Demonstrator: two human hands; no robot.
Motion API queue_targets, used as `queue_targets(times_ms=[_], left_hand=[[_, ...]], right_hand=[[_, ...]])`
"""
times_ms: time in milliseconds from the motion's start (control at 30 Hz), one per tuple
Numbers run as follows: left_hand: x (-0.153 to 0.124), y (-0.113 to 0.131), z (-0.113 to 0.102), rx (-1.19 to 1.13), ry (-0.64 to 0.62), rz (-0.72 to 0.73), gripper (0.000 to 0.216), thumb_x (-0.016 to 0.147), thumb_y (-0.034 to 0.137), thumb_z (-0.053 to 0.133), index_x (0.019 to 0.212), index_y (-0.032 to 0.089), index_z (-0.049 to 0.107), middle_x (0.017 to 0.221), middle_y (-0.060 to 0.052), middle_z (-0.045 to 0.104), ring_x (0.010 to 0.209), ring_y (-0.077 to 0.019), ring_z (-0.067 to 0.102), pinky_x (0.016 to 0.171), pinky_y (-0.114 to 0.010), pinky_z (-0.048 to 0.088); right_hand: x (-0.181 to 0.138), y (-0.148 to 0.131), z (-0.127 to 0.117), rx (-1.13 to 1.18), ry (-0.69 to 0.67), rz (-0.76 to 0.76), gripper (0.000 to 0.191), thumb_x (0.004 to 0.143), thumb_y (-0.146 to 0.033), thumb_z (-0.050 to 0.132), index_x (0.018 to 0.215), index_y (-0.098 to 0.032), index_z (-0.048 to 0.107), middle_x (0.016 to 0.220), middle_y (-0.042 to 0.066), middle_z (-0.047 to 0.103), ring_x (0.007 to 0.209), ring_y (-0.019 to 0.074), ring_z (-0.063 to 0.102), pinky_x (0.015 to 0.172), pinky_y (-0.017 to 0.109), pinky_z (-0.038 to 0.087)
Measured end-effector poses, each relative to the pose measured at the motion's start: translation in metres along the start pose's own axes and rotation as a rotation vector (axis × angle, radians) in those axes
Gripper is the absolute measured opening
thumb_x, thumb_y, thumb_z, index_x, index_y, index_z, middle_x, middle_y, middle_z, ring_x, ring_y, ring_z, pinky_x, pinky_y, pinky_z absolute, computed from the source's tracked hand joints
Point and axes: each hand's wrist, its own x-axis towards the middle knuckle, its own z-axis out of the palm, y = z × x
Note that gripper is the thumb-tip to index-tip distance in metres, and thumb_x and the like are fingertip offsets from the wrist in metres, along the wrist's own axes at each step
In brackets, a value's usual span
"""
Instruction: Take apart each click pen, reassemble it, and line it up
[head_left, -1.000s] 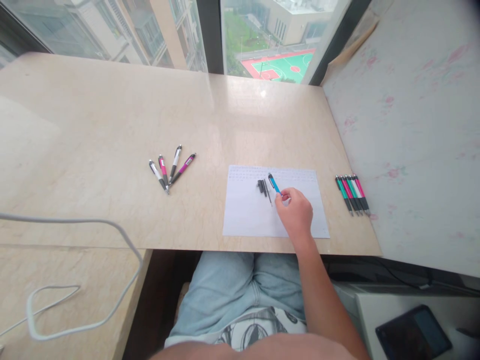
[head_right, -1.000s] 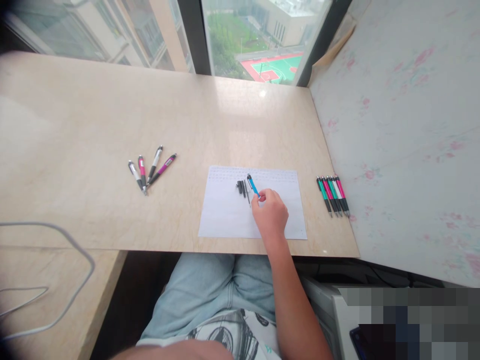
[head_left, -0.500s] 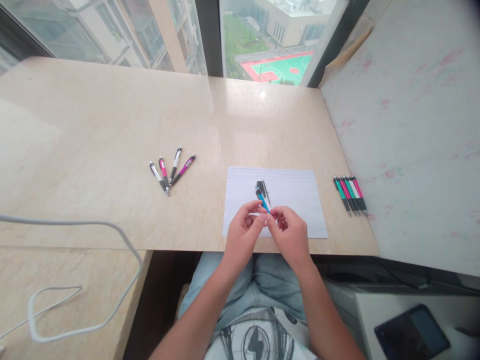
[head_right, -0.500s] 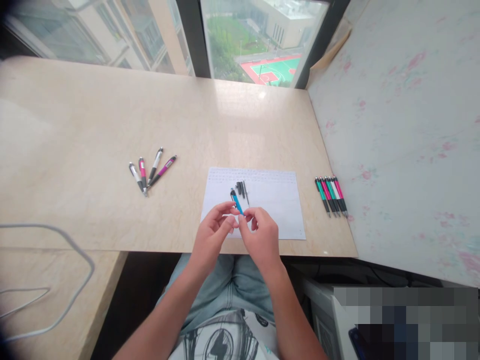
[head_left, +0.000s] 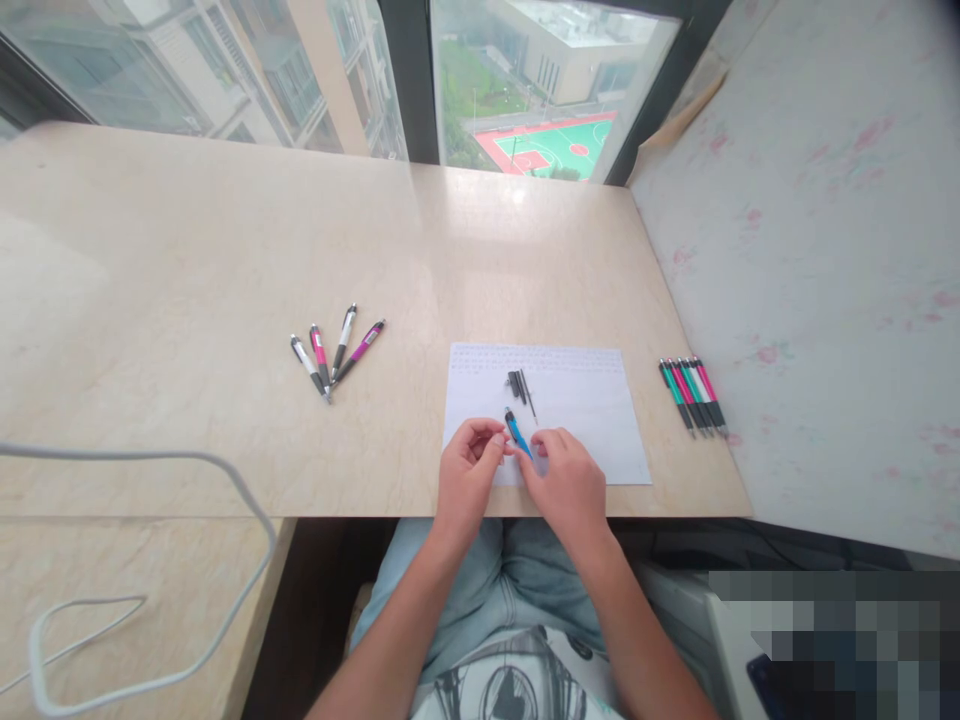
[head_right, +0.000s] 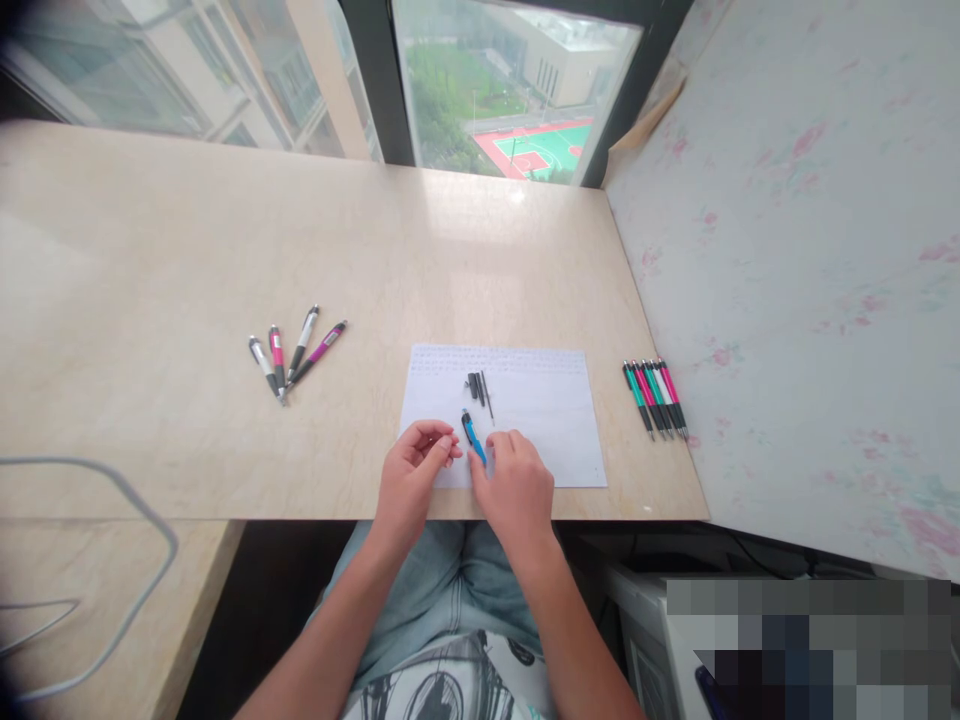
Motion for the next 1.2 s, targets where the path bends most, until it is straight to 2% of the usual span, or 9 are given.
queue_targets(times_ms=[100,233,333,500,600,733,800,933,1200], left_hand=[[-0.001,0.0,-0.003,0.028,-0.004,-0.002,0.012,0.083,0.027,0.068,0.09,0.018,0.066,0.086,-0.002,0.068,0.075,-0.0151,0.065,0.071,-0.026,0.048],[0.0,0.002,-0.002,0.045,-0.006,-0.011,0.015,0.083,0.03,0.07,0.092,0.018,0.067,0.085,-0.003,0.069,0.075,-0.0162,0.065,0.071,-0.027,0.048],[0.001,0.004,0.0,0.038,-0.064,-0.027,0.021,0.083,0.032,0.071,0.098,0.018,0.07,0.084,-0.005,0.072,0.076,-0.0176,0.065,0.071,-0.028,0.048],[0.006,0.002,-0.002,-0.111,-0.006,-0.037,0.024,0.081,0.033,0.074,0.099,0.017,0.074,0.086,-0.006,0.072,0.072,-0.0137,0.062,0.067,-0.025,0.045],[0.009,-0.002,-0.004,-0.304,-0.012,-0.097,0.027,0.083,0.034,0.074,0.103,0.016,0.072,0.087,-0.006,0.071,0.07,-0.0116,0.061,0.064,-0.023,0.045],[0.011,-0.007,-0.005,-0.461,-0.094,-0.136,0.027,0.084,0.033,0.073,0.105,0.016,0.07,0.086,-0.007,0.071,0.066,-0.0101,0.06,0.06,-0.022,0.043],[0.012,-0.009,-0.007,-0.479,-0.118,-0.133,0.027,0.084,0.031,0.074,0.104,0.015,0.07,0.085,-0.007,0.071,0.065,-0.0096,0.059,0.059,-0.021,0.043],[0.012,-0.01,-0.008,-0.503,-0.135,-0.143,0.025,0.084,0.029,0.074,0.104,0.014,0.07,0.085,-0.008,0.071,0.066,-0.0089,0.059,0.059,-0.02,0.043],[0.011,-0.008,-0.008,-0.496,-0.133,-0.145,0.027,0.083,0.03,0.074,0.104,0.014,0.069,0.087,-0.007,0.071,0.068,-0.0088,0.059,0.062,-0.021,0.044]], right_hand=[[0.0,-0.005,-0.002,0.001,-0.01,0.01,0.004,0.087,-0.025,0.063,0.086,-0.021,0.063,0.084,0.004,0.066,0.08,0.0205,0.062,0.061,0.027,0.038],[0.006,-0.012,-0.008,0.212,0.074,-0.041,0.007,0.09,-0.024,0.059,0.087,-0.02,0.064,0.08,0.002,0.065,0.075,0.018,0.061,0.067,0.028,0.041],[0.008,-0.016,-0.016,0.32,0.057,-0.127,0.009,0.092,-0.023,0.057,0.092,-0.021,0.066,0.082,0.002,0.065,0.072,0.0167,0.058,0.07,0.028,0.043],[0.022,0.001,-0.022,0.452,0.002,-0.176,0.012,0.092,-0.023,0.057,0.098,-0.02,0.067,0.088,0.003,0.067,0.068,0.0147,0.056,0.062,0.026,0.044],[0.042,0.017,-0.018,0.308,0.076,-0.097,0.015,0.091,-0.022,0.055,0.097,-0.02,0.069,0.086,0.004,0.068,0.066,0.0155,0.057,0.065,0.029,0.045],[0.065,0.026,-0.007,0.127,0.018,-0.093,0.021,0.089,-0.022,0.057,0.105,-0.023,0.072,0.095,0.006,0.07,0.081,0.0199,0.064,0.071,0.031,0.046],[0.07,0.025,-0.004,0.082,-0.016,-0.103,0.022,0.09,-0.023,0.058,0.106,-0.024,0.072,0.099,0.007,0.07,0.087,0.0209,0.065,0.071,0.03,0.046],[0.073,0.023,0.0,0.029,-0.029,-0.08,0.021,0.094,-0.024,0.054,0.103,-0.023,0.072,0.098,0.007,0.07,0.086,0.0201,0.066,0.069,0.029,0.045],[0.076,0.024,0.001,0.065,0.033,-0.087,0.019,0.092,-0.021,0.051,0.092,-0.02,0.071,0.095,0.008,0.07,0.084,0.0199,0.064,0.073,0.031,0.046]])
